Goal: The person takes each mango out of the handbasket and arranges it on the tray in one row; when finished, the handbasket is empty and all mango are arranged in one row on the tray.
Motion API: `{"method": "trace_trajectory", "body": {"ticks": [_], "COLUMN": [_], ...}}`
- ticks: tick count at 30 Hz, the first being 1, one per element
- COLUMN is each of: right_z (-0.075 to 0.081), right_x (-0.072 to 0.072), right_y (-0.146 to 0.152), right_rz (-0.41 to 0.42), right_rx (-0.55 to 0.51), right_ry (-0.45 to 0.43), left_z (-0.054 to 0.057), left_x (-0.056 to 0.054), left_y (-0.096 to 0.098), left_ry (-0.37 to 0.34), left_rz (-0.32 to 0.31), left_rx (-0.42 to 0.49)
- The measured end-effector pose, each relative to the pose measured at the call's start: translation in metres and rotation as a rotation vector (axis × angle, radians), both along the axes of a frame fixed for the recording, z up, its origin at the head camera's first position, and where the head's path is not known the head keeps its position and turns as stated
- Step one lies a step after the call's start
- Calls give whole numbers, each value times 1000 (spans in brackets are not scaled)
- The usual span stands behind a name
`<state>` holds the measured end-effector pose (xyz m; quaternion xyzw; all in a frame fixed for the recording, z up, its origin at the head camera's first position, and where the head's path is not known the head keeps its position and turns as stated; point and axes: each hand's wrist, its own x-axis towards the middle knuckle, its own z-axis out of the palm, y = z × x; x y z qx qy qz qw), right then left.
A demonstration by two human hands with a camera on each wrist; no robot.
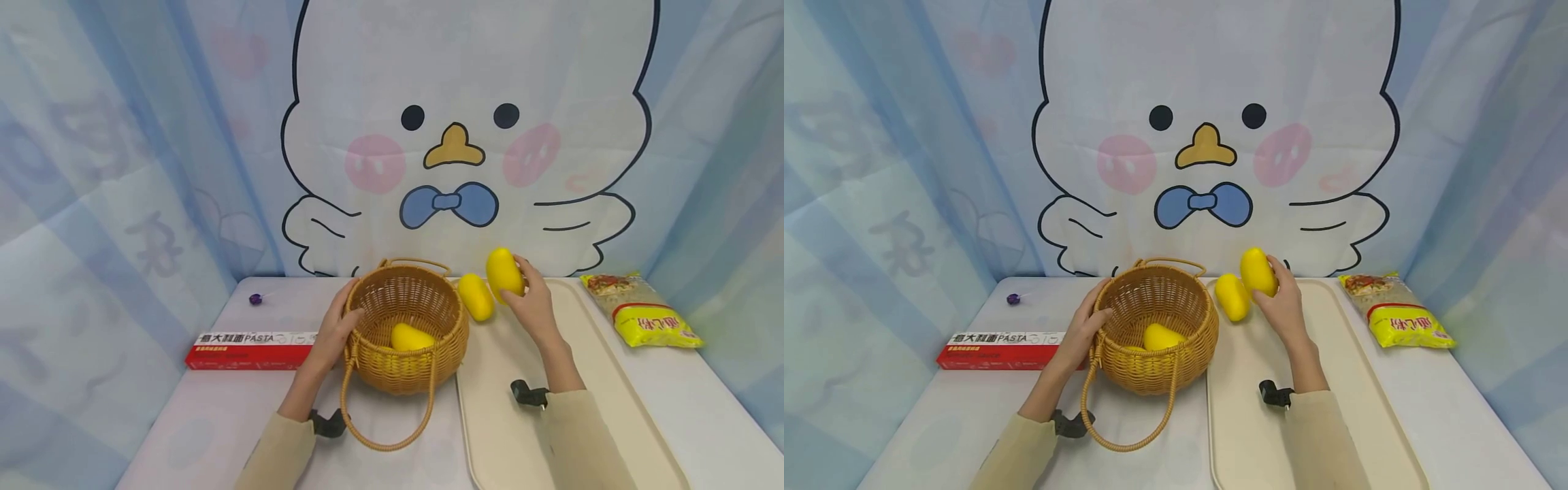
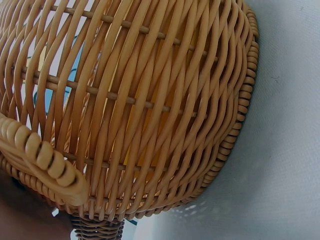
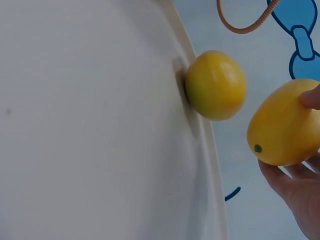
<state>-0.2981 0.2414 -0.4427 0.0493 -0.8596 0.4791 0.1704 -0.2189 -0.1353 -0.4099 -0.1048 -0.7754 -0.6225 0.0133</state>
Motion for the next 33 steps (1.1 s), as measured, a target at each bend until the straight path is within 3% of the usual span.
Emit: {"method": "trace_trajectory", "body": {"ticks": [16, 33], "right_z": [-19, -21], "right_x": [-5, -6], "right_y": [16, 18], "right_rz": [-33, -50], "right_rx": [52, 36], "right_ry": [-258, -397], "left_z": [1, 0], "left_x": [-1, -2], "left_y": [-2, -2], "left_ry": [6, 3], "left_rz": [-11, -13], "left_rx": [-33, -27]}}
